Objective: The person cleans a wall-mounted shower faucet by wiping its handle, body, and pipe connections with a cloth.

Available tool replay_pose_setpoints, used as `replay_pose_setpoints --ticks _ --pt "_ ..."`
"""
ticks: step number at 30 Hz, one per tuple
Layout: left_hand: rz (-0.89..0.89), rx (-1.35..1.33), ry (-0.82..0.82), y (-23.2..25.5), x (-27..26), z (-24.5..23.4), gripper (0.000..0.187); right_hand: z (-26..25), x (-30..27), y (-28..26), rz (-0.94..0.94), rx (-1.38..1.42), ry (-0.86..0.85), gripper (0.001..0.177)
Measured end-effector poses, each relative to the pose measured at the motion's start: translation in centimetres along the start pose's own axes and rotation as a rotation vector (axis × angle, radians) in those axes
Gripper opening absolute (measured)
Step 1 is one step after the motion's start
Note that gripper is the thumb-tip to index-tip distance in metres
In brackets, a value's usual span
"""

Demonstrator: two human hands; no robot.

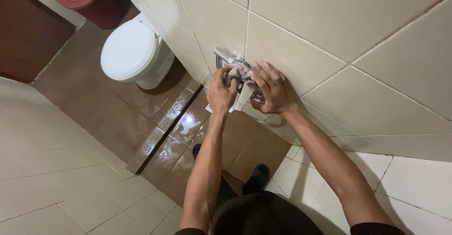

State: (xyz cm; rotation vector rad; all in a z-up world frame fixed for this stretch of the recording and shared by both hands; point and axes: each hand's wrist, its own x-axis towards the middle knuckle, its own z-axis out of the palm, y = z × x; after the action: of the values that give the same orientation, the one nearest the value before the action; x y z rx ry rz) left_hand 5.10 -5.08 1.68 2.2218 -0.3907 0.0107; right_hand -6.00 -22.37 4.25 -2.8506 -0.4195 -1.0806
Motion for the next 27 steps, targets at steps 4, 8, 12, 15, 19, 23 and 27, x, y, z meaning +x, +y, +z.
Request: replay_pose_setpoints --ticks 4,8,12,15,19,23,27 --pt "-0.173 -0.095 -0.094 0.1 1.5 -0.2 0.028 0.5 0.2 -0.1 0.002 -0.027 0.026 0.076" --pt "-0.166 -0.163 0.013 0.4 1.7 -0.2 0.030 0.1 -0.2 -0.1 0.024 -0.008 -0.013 0.072" --pt "-0.336 -0.604 -0.053 -1.2 3.2 0.6 0.027 0.4 -0.3 -0.3 0.031 -0.050 -0.013 0.074" --pt "-0.518 -0.750 -0.130 -3.1 4.3 1.3 0.025 0.4 -0.1 -0.1 0.016 -0.086 -0.036 0.077" --pt "-0.454 -0.658 -0.043 -4.1 3.2 2.2 0.025 -0.1 -0.3 -0.5 0.033 -0.088 -0.028 0.072" --pt "-0.490 -0.727 -0.078 -3.6 1.5 1.9 0.027 0.2 -0.4 -0.5 0.031 -0.086 -0.040 0.072" --pt "-0.514 -0.355 -0.095 -1.3 -0.9 1.6 0.033 0.6 0.1 -0.4 0.014 -0.033 0.037 0.075"
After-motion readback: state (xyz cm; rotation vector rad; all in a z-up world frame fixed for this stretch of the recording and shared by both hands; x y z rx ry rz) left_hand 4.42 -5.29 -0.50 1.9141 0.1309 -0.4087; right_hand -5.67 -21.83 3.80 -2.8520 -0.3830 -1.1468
